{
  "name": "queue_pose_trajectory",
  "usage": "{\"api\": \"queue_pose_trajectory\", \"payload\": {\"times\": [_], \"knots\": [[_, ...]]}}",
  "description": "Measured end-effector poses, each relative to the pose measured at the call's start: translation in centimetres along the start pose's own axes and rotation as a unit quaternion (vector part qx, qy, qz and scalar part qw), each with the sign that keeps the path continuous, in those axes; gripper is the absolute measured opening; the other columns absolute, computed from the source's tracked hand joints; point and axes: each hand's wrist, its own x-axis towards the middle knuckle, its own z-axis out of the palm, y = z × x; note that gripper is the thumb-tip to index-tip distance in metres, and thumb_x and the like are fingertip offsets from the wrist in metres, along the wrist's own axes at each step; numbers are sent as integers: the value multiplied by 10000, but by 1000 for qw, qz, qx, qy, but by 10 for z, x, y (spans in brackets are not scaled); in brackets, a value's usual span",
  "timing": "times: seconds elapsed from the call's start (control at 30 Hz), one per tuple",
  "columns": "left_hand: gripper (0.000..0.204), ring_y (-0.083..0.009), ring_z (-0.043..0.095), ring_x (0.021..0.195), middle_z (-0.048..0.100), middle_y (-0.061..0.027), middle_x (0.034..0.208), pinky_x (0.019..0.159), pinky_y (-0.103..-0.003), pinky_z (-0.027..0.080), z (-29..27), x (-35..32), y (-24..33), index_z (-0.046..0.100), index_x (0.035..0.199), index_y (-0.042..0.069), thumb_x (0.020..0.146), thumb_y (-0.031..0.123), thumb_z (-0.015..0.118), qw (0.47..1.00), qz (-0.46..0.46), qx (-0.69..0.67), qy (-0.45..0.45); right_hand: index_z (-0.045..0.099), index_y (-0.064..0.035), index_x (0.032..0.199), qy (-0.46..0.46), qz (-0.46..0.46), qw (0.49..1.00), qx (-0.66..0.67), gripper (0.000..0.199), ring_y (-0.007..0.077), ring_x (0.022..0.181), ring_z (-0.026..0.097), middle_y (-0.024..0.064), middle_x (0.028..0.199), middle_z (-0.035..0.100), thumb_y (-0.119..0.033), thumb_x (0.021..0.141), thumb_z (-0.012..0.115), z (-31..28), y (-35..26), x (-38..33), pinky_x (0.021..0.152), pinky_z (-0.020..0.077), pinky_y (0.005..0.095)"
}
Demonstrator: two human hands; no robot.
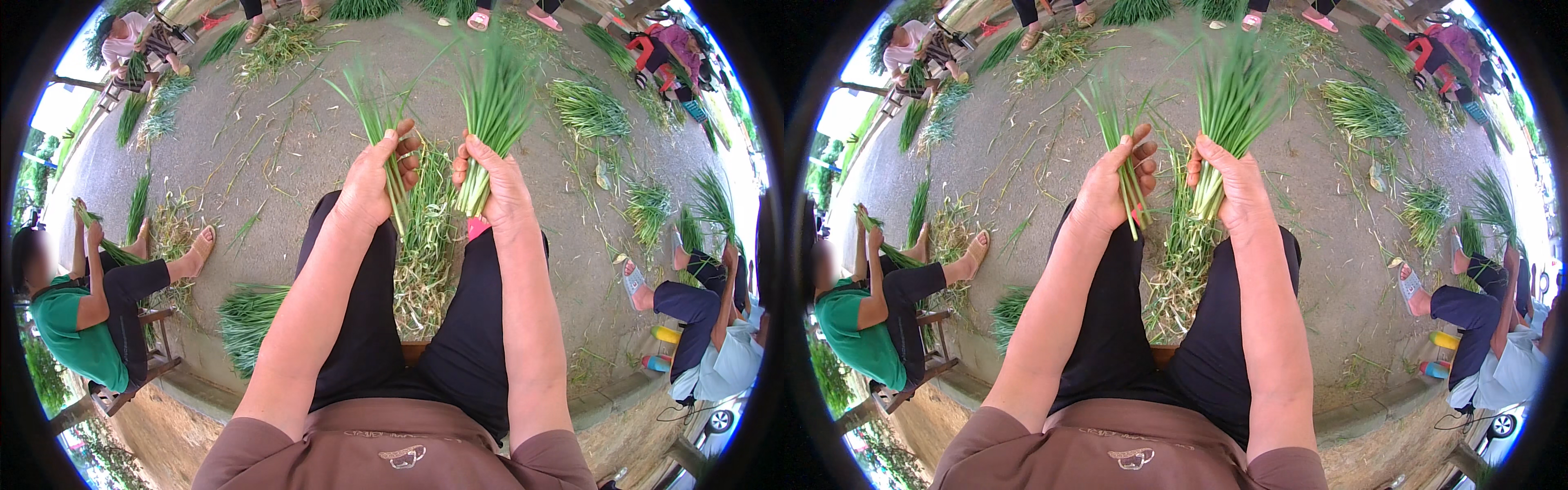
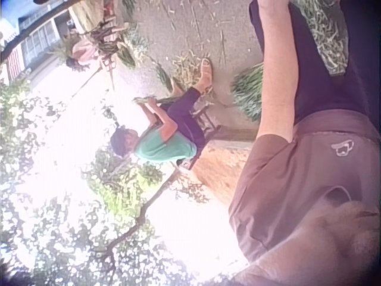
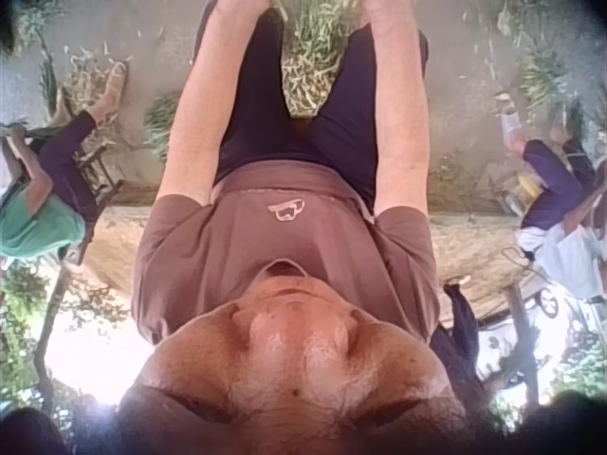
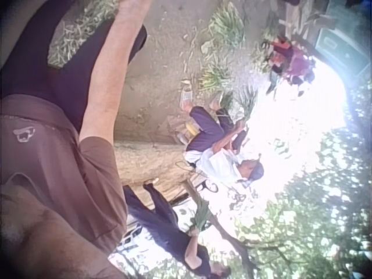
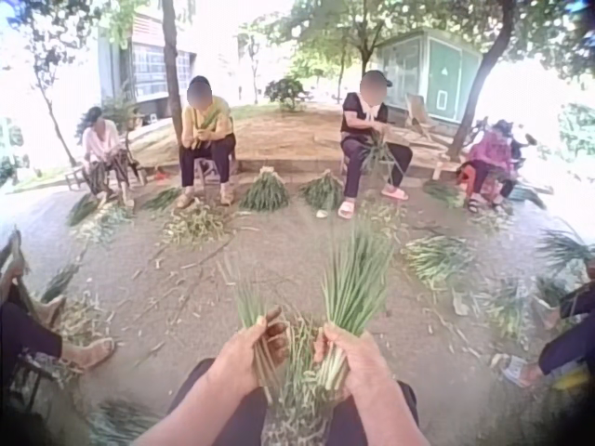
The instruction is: The person cleans a bunch of green onions by stripping away dry or yellowed outer leaves and roots by hand, then groups the cleaned stalks into a neat bundle.
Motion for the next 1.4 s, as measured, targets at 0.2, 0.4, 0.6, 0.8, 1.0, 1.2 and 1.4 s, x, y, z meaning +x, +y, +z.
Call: {"api": "queue_pose_trajectory", "payload": {"times": [0.2, 0.4, 0.6, 0.8, 1.0, 1.2, 1.4], "knots": [[377, -189, 550, 971, 575, -47, 1053, 838, -396, 460, 3, 1, -4, 489, 1272, 190, 926, 333, 534, 1000, -2, -28, 8, 603, -31, 907, -5, 25, 993, -116, 196, 129, 565, 567, 48, 685, 596, -91, 762, 721, 2, 3, -3, 509, 468, 239], [363, -255, 532, 1050, 550, -80, 1162, 913, -484, 428, 2, 6, -8, 469, 1260, 95, 963, 303, 460, 1000, -14, -26, 5, 625, -51, 960, -42, 38, 974, -220, 279, 104, 649, 543, 17, 765, 612, -84, 712, 747, 17, 14, -8, 571, 442, 265], [391, -275, 497, 1143, 503, -128, 1259, 992, -449, 395, 2, 11, -14, 408, 1290, 38, 1004, 290, 321, 998, -10, -39, 47, 601, -35, 1088, -90, -9, 945, -315, 404, 103, 848, 579, 19, 958, 638, -21, 705, 726, 22, 27, -5, 747, 470, 267], [475, -276, 480, 1169, 496, -140, 1283, 1026, -433, 336, 20, 1, -2, 422, 1276, 8, 973, 371, 379, 995, -30, -90, -41, 622, -13, 1058, -61, -57, 944, -318, 352, 112, 872, 584, 28, 967, 647, -27, 719, 713, 14, 29, 1, 782, 464, 272], [271, -224, 543, 1046, 574, -84, 1133, 900, -420, 428, 7, 3, -10, 494, 1165, 38, 936, 182, 498, 999, -10, 29, -27, 641, -35, 958, -43, -20, 967, -251, 227, 97, 681, 564, 13, 804, 625, -69, 743, 705, 12, 23, 0, 592, 450, 255], [197, -189, 589, 919, 599, -67, 1025, 794, -368, 492, 5, 6, -13, 530, 1097, 54, 904, 85, 556, 997, 2, 58, 48, 633, -25, 951, -23, -16, 975, -219, 225, 103, 651, 564, 35, 781, 621, -91, 749, 705, 13, 19, -3, 555, 451, 257], [197, -143, 554, 767, 589, -57, 948, 666, -306, 487, 2, 5, -12, 537, 1099, 44, 906, 80, 557, 998, 22, 26, 55, 624, -15, 959, 6, 16, 989, -148, 244, 127, 657, 586, 58, 799, 634, -91, 743, 708, 12, 14, -1, 571, 478, 273]]}}
